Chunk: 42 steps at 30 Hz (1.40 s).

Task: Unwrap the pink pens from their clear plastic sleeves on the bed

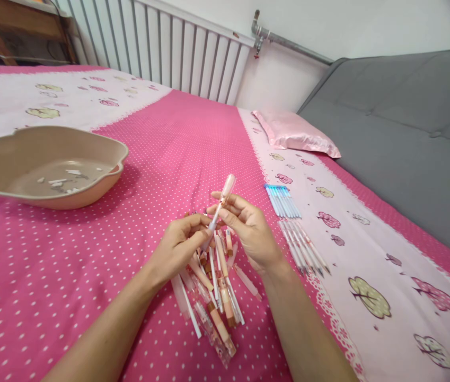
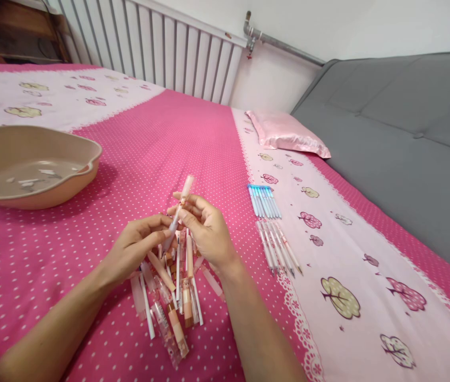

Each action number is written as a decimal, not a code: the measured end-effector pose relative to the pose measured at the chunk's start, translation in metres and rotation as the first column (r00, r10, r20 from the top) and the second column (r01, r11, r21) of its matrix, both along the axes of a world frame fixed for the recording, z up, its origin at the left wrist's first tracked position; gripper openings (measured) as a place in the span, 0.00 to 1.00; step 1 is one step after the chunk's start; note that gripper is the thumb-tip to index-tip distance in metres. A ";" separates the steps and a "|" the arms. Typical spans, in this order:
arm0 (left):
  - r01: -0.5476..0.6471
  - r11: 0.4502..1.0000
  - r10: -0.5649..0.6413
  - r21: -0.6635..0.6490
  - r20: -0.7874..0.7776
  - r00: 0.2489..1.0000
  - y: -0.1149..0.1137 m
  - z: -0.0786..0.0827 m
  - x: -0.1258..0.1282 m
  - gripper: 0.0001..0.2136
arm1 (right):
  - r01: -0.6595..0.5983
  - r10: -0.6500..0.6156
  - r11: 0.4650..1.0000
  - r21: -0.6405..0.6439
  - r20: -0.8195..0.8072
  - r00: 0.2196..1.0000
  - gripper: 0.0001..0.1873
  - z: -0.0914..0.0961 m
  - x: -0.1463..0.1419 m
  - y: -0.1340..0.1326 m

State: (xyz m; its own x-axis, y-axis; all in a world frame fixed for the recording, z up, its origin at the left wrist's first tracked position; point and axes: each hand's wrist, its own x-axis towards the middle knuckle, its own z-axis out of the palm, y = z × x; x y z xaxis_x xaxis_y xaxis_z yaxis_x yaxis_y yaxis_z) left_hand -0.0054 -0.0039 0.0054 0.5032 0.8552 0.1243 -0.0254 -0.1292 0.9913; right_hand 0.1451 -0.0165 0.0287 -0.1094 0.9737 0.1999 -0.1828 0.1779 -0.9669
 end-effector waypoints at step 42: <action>-0.010 1.000 0.011 0.022 -0.028 1.000 0.000 0.001 0.001 0.09 | 0.051 -0.053 0.998 0.030 0.102 0.993 0.16 0.002 0.004 -0.001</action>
State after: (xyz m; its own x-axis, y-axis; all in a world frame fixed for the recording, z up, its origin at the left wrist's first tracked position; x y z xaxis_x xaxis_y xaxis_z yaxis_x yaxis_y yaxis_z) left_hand -0.0048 -0.0035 0.0063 0.4977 0.8577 0.1290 0.0037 -0.1508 0.9886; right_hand 0.1491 -0.0172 0.0305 -0.0800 0.9730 0.2167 -0.0726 0.2112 -0.9748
